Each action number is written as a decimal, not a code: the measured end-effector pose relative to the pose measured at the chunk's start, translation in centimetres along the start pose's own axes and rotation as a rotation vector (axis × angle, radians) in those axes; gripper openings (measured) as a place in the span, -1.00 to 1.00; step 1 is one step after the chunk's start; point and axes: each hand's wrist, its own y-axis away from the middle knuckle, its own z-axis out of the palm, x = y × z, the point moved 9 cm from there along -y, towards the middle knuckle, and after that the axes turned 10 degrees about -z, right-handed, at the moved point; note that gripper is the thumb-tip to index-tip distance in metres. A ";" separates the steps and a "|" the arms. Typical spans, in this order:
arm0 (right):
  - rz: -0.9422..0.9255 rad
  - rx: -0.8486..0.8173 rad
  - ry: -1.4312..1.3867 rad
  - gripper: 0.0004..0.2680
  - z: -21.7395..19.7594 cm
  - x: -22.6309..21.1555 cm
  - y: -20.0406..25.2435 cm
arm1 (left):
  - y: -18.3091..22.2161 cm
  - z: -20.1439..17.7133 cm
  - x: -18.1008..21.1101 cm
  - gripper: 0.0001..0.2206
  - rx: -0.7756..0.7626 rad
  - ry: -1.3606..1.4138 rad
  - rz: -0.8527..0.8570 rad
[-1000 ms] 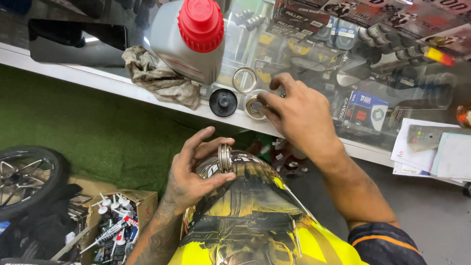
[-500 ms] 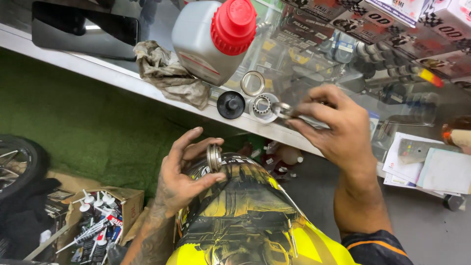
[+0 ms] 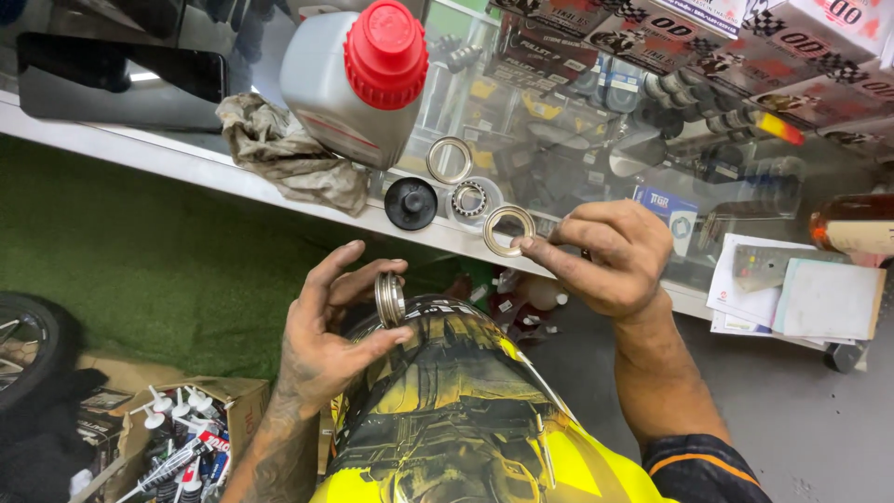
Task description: Servicing and inspecting motorcycle steering head bearings and triple tree assembly
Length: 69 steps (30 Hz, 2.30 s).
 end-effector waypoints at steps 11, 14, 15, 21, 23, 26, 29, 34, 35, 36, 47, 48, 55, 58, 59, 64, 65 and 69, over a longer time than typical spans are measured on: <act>0.560 -0.478 -0.287 -0.84 7.5 5.5 -0.4 | 1.3 0.0 0.0 -0.10 0.028 -0.028 0.006; 0.543 -0.500 -0.270 -0.79 8.7 5.7 -0.4 | 2.2 -0.2 -0.1 -0.09 0.054 -0.028 0.003; 0.524 -0.420 -0.269 -0.81 8.6 5.9 -0.6 | 2.5 -0.4 -0.2 -0.09 0.072 -0.029 -0.001; 0.247 -0.217 -0.083 -0.73 13.0 2.6 0.2 | 3.5 -0.8 0.6 -0.13 0.106 -0.039 0.015; 0.226 -0.190 -0.055 -0.73 13.4 1.7 0.4 | 3.7 -1.1 1.0 -0.14 0.109 -0.034 0.032; 0.233 -0.173 -0.049 -0.71 13.6 1.4 1.3 | 4.0 -1.6 0.9 -0.13 0.119 -0.022 0.035; 0.326 -0.156 -0.165 -0.66 13.2 2.2 2.3 | 3.7 -1.7 0.6 -0.12 0.124 -0.007 0.037; 0.595 -0.091 -0.335 -0.69 10.4 3.0 5.5 | 0.6 0.1 3.8 -0.27 0.097 -0.124 0.117; 0.665 -0.052 -0.356 -0.70 9.4 3.2 6.2 | -0.2 1.3 5.4 -0.35 0.059 -0.258 0.237; 0.737 -0.011 -0.378 -0.72 8.4 3.2 6.9 | -0.7 2.5 7.0 -0.42 0.018 -0.394 0.354; 0.966 0.110 -0.383 -0.76 4.6 1.6 11.8 | -9.3 11.5 1.3 -0.31 -0.279 -1.118 0.487; 0.975 0.106 -0.389 -0.76 4.3 1.6 11.8 | -9.4 11.1 1.3 -0.32 -0.300 -1.046 0.467; 0.880 0.077 -0.425 -0.76 4.6 2.6 10.1 | -7.7 6.0 3.5 -0.47 -0.090 -0.497 0.216; 0.789 0.039 -0.425 -0.76 5.6 4.2 7.8 | -5.9 1.9 -1.6 -0.63 0.013 0.022 0.049; 0.698 -0.004 -0.417 -0.79 6.3 4.7 6.4 | -5.3 1.1 -2.4 -0.70 0.024 0.110 0.047; 0.552 -0.441 -0.441 -0.71 11.9 8.2 -0.9 | -3.3 -1.3 -3.0 -0.82 0.248 -0.205 -0.047; 0.540 -0.598 -0.379 -0.71 14.4 9.0 -0.6 | -2.9 -1.2 -2.4 -0.80 0.279 -0.296 -0.053; 0.426 -0.748 -0.262 -0.92 20.3 11.5 1.0 | -1.8 -1.9 -1.6 -0.82 0.339 -0.371 -0.038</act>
